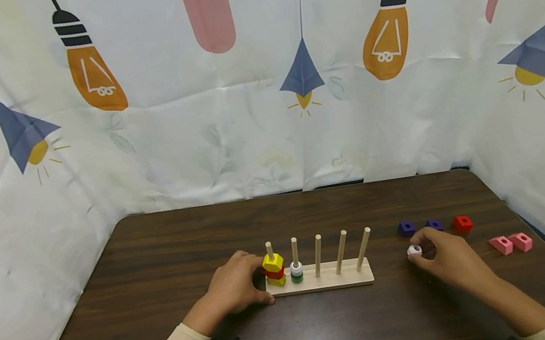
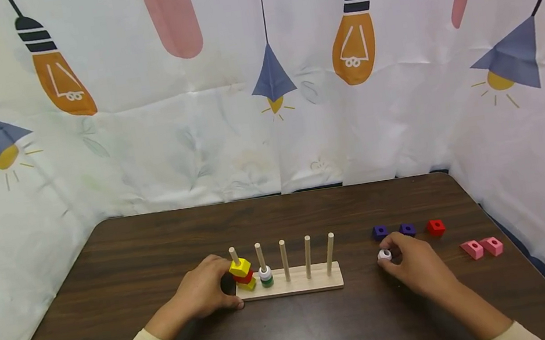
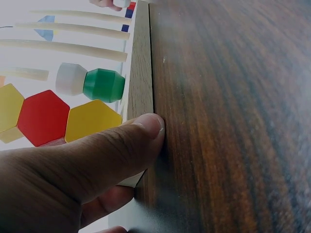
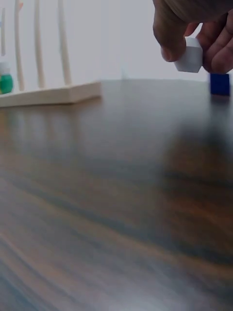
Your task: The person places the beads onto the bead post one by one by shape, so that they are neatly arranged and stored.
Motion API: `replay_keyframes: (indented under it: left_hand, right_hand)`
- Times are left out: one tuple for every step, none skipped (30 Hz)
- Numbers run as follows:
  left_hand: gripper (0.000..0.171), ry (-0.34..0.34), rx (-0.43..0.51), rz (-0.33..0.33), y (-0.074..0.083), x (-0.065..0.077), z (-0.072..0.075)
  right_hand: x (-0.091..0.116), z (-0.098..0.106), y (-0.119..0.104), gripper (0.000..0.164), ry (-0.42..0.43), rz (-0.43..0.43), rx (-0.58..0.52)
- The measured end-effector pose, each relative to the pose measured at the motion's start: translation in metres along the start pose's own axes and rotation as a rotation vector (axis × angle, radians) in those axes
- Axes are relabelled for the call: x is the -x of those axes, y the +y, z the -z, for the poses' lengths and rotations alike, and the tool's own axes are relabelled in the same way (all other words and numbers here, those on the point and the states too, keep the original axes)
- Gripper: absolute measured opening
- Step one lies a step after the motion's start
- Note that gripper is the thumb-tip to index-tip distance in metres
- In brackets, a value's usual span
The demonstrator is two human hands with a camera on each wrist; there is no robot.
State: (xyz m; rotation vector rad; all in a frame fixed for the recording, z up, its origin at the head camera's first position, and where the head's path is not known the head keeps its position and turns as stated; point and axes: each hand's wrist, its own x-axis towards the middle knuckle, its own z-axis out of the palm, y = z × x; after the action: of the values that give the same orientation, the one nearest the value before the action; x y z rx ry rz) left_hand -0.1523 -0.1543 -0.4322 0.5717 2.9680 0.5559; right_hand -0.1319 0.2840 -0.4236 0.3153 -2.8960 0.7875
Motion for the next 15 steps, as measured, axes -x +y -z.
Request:
replay_keyframes:
  left_hand:
    - [0.06, 0.0, -0.001, 0.001, 0.0, 0.0, 0.0]
    - [0.06, -0.001, -0.002, 0.0, 0.0, 0.0, 0.0]
    - [0.06, -0.001, -0.001, 0.001, 0.0, -0.001, 0.0]
    - [0.06, -0.001, -0.001, 0.001, 0.0, -0.001, 0.0]
    - [0.059, 0.0, -0.001, 0.002, -0.001, -0.001, 0.0]
    - [0.059, -0.001, 0.0, 0.002, -0.001, -0.001, 0.0]
    - [0.06, -0.001, 0.001, 0.002, -0.001, -0.001, 0.0]
    - [0.06, -0.002, 0.0, 0.001, -0.001, -0.001, 0.0]
    - [0.06, -0.003, 0.001, 0.0, 0.0, -0.001, 0.0]
    - [0.06, -0.005, 0.002, 0.0, 0.0, -0.001, 0.0]
    - [0.061, -0.005, 0.002, 0.0, 0.0, -0.001, 0.001]
    - [0.061, -0.006, 0.002, -0.001, 0.0, -0.001, 0.001]
    - [0.061, -0.006, 0.002, -0.002, 0.0, -0.001, 0.001]
    - [0.061, -0.005, 0.001, -0.003, 0.0, -0.001, 0.001]
    - [0.061, -0.004, 0.002, -0.004, 0.0, -0.001, 0.001]
  right_hand:
    - [-0.001, 0.0, -0.005, 0.022, 0.002, 0.005, -0.004]
    - [-0.002, 0.0, -0.009, 0.023, 0.001, 0.014, -0.012]
    - [-0.003, 0.0, -0.013, 0.023, 0.005, 0.022, -0.022]
    - [-0.004, 0.0, -0.017, 0.023, 0.009, 0.032, -0.031]
    - [-0.005, 0.0, -0.021, 0.023, 0.013, 0.043, -0.042]
    - [-0.006, 0.0, -0.024, 0.023, 0.017, 0.055, -0.053]
    - [-0.007, 0.0, -0.027, 0.023, 0.025, 0.07, -0.059]
    - [-0.007, 0.001, -0.029, 0.022, 0.033, 0.086, -0.061]
    - [-0.008, 0.001, -0.032, 0.022, 0.043, 0.098, -0.06]
    - [-0.009, 0.001, -0.034, 0.022, 0.054, 0.11, -0.057]
    - [-0.01, 0.002, -0.037, 0.022, 0.064, 0.122, -0.058]
    - [-0.01, 0.003, -0.039, 0.022, 0.077, 0.132, -0.054]
    - [-0.011, 0.005, -0.042, 0.023, 0.091, 0.143, -0.051]
    - [-0.012, 0.007, -0.045, 0.023, 0.106, 0.151, -0.052]
    - [-0.013, 0.009, -0.048, 0.023, 0.121, 0.156, -0.052]
